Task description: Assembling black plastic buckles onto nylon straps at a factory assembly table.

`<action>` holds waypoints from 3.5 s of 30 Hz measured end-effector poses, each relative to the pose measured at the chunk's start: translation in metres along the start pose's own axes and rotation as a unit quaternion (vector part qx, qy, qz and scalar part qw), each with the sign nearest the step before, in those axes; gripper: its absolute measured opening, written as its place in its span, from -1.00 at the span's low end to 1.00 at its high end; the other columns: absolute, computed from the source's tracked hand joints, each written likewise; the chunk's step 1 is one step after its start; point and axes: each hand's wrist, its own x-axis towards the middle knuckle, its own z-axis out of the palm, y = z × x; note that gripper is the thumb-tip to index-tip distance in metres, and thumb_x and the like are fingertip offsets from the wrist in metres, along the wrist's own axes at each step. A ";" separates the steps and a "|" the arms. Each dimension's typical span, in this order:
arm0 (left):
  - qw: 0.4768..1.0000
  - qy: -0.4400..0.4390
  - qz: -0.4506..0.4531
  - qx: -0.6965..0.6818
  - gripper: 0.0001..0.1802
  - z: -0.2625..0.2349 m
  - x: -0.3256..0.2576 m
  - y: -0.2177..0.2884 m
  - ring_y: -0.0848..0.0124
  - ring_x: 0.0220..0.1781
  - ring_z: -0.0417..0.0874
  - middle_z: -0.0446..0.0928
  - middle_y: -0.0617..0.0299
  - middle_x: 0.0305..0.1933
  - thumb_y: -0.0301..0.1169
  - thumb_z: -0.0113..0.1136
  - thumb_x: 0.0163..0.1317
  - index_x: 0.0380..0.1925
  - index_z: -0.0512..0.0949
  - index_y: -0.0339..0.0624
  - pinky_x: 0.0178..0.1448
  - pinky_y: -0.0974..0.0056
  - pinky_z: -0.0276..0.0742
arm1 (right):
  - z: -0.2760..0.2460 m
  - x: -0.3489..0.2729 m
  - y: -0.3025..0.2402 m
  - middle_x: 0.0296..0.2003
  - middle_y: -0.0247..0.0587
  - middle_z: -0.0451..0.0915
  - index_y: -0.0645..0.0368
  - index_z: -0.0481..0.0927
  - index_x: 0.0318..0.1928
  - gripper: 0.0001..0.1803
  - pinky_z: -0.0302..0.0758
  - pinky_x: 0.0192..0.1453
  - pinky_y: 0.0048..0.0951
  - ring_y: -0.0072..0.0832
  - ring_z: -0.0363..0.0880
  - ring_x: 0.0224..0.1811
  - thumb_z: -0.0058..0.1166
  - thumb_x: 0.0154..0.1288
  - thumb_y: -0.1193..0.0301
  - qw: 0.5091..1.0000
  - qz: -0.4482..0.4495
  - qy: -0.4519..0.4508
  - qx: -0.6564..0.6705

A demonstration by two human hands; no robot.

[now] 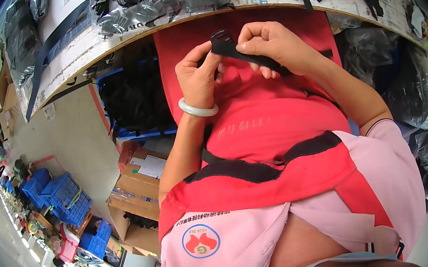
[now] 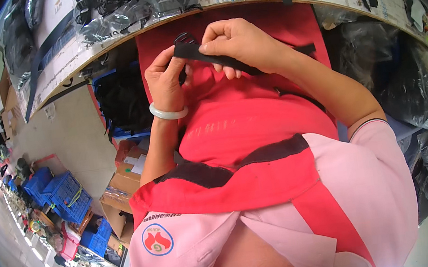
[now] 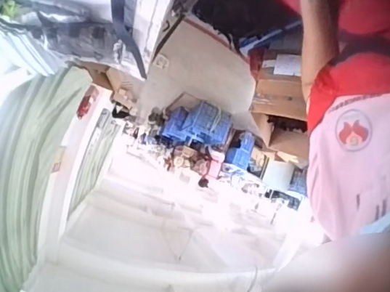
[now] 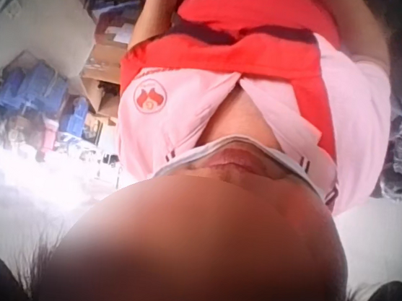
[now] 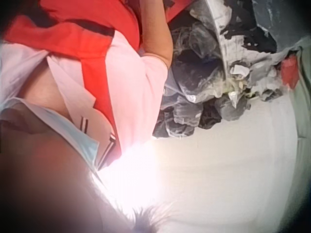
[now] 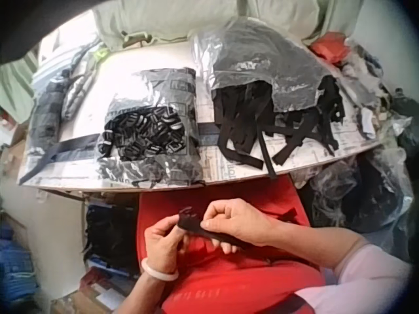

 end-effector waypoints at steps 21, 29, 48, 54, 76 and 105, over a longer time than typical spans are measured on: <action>0.863 0.035 0.365 0.348 -0.82 -0.005 0.007 -0.012 0.33 -0.48 0.57 0.56 0.10 -0.45 -0.63 0.31 0.05 -0.29 0.61 -0.32 -0.38 0.36 0.46 | 0.009 0.022 0.025 -0.48 -0.29 0.58 0.25 0.49 -0.16 -0.74 0.44 -0.58 -0.70 -0.70 0.53 -0.59 0.05 0.40 0.27 0.979 -0.063 -0.011 0.191; 0.901 -0.041 0.317 0.294 -0.83 -0.015 0.009 -0.017 0.41 -0.48 0.58 0.59 0.14 -0.40 -0.59 0.26 0.13 -0.25 0.59 -0.35 -0.44 0.37 0.45 | 0.005 0.031 0.024 -0.41 -0.28 0.60 0.23 0.51 -0.08 -0.74 0.52 -0.43 -0.68 -0.65 0.57 -0.51 0.10 0.36 0.31 0.989 -0.062 -0.007 0.134; 0.997 0.059 0.033 0.036 -0.82 -0.002 0.004 -0.002 0.59 -0.62 0.51 0.60 0.24 -0.49 -0.49 0.34 0.16 -0.27 0.66 -0.37 -0.63 0.52 0.30 | -0.004 0.010 0.023 -0.57 -0.58 0.36 0.15 0.45 -0.48 -0.75 0.09 -0.49 -0.68 -0.84 0.17 -0.53 0.14 0.29 0.33 0.976 -0.107 0.010 -0.192; 0.994 0.057 0.078 0.050 -0.86 0.001 0.003 -0.006 0.62 -0.61 0.50 0.60 0.26 -0.49 -0.53 0.33 0.15 -0.29 0.67 -0.34 -0.61 0.53 0.31 | 0.006 0.013 0.012 -0.60 -0.57 0.39 0.11 0.49 -0.49 -0.74 0.07 -0.58 -0.70 -0.84 0.19 -0.62 0.15 0.29 0.28 0.989 -0.054 0.015 -0.134; 0.938 0.186 0.052 0.287 -0.45 -0.151 -0.099 0.088 0.58 -0.49 0.53 0.55 0.13 0.02 -0.61 0.17 0.18 0.22 0.39 -0.24 -0.59 0.56 0.32 | -0.018 0.051 0.030 -0.52 -0.47 0.44 0.17 0.56 -0.25 -0.80 0.29 -0.50 -0.69 -0.76 0.31 -0.57 0.08 0.33 0.28 0.982 -0.116 0.061 -0.132; 0.984 -0.093 0.077 0.132 -0.84 -0.013 0.005 -0.005 0.63 -0.57 0.44 0.52 0.24 -0.19 -0.63 0.25 0.17 -0.22 0.64 -0.36 -0.58 0.52 0.30 | -0.018 0.019 0.040 -0.40 -0.27 0.63 0.19 0.58 -0.21 -0.74 0.53 -0.30 -0.45 -0.51 0.59 -0.40 0.06 0.36 0.23 0.955 -0.202 0.045 -0.212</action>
